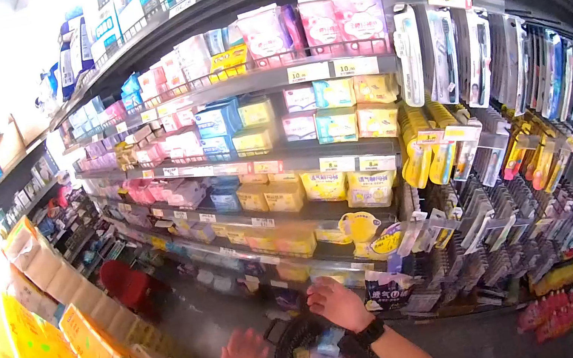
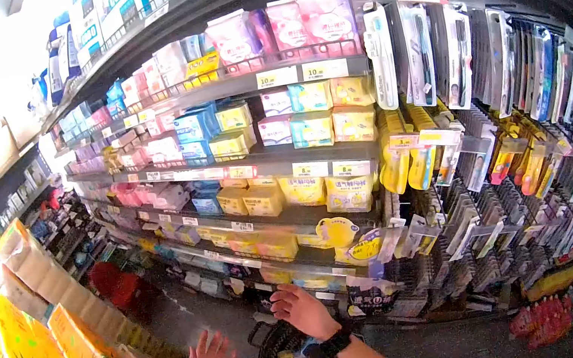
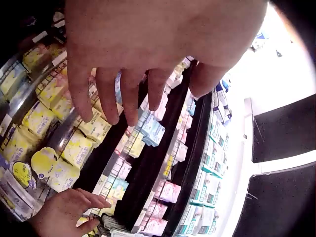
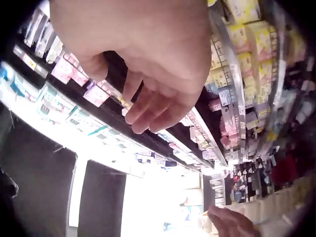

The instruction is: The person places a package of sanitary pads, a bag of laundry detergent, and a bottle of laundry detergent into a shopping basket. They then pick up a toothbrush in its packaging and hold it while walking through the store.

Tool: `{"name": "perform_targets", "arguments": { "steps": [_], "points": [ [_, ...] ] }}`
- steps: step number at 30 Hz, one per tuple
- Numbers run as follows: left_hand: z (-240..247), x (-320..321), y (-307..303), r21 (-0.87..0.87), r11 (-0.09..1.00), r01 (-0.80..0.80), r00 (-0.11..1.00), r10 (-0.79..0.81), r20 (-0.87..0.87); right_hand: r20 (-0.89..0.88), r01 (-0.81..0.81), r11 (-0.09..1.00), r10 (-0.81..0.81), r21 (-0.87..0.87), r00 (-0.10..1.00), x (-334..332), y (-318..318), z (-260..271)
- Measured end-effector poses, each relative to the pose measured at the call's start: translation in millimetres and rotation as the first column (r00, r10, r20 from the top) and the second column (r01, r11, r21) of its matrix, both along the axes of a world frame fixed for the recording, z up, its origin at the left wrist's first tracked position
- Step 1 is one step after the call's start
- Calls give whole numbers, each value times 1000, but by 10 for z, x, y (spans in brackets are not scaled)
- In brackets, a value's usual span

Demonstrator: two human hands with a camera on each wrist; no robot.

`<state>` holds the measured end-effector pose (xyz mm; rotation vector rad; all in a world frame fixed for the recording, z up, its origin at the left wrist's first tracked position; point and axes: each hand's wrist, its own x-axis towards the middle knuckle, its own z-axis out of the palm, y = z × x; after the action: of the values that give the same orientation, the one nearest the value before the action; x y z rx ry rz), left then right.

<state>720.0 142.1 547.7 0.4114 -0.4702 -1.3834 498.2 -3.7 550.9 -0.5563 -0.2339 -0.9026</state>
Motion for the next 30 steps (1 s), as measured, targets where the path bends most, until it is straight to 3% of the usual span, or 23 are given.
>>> {"name": "perform_targets", "arguments": {
  "steps": [3, 5, 6, 11, 14, 16, 18, 19, 20, 21, 22, 23, 25, 27, 30],
  "points": [
    [154, 215, -276, -29, 998, 56, 995, -53, 84, -106, 32, 998, -37, -47, 994, 97, -158, 121],
    [229, 366, -585, -58, 990, 128, 987, -121, 105, -169, 130, 966, -170, -222, 971, 164, -295, 265],
    [284, 446, -747, -61, 987, 146, 974, -133, 184, -202, 171, 961, -216, -219, 955, 219, -313, 405],
    [781, 925, -1604, -168, 951, 258, 910, -181, 374, -207, 263, 915, -334, -306, 920, 644, -644, 847],
    [1165, 1131, -2099, -252, 923, 291, 865, -141, 482, -264, 529, 706, -685, -471, 679, 904, -906, 1131],
    [1478, 1153, -2414, -301, 916, 265, 808, -41, 587, -305, 675, 525, -851, -518, 428, 971, -1161, 1448],
    [1834, 1095, -2672, -385, 890, 244, 732, 92, 675, -174, 667, 221, -975, -711, 137, 917, -1365, 1834],
    [1960, 1055, -2829, -430, 871, 238, 691, 159, 705, -190, 652, 118, -981, -749, -41, 870, -1441, 2027],
    [2070, 999, -2973, -452, 862, 228, 674, 195, 713, -160, 644, 70, -984, -762, -82, 859, -1472, 2290],
    [2191, 922, -3119, -481, 850, 215, 659, 238, 714, -53, 580, -62, -982, -812, -179, 776, -1606, 2458],
    [2317, 861, -3258, -535, 830, 158, 568, 367, 737, 56, 502, -187, -963, -844, -264, 695, -1728, 2589],
    [2410, 827, -3458, -571, 807, 152, 538, 417, 733, 81, 490, -238, -944, -839, -320, 652, -1827, 2730],
    [2663, 692, -3707, -690, 721, 72, 583, 531, 615, 108, 473, -294, -918, -831, -382, 595, -1998, 2970],
    [2963, 570, -3805, -719, 691, 76, 578, 557, 596, 165, 350, -368, -855, -861, -492, 539, -2146, 3180],
    [3292, 369, -4088, -756, 649, 81, 560, 598, 573, 194, 255, -383, -814, -888, -547, 499, -2340, 3449]
  ]
}}
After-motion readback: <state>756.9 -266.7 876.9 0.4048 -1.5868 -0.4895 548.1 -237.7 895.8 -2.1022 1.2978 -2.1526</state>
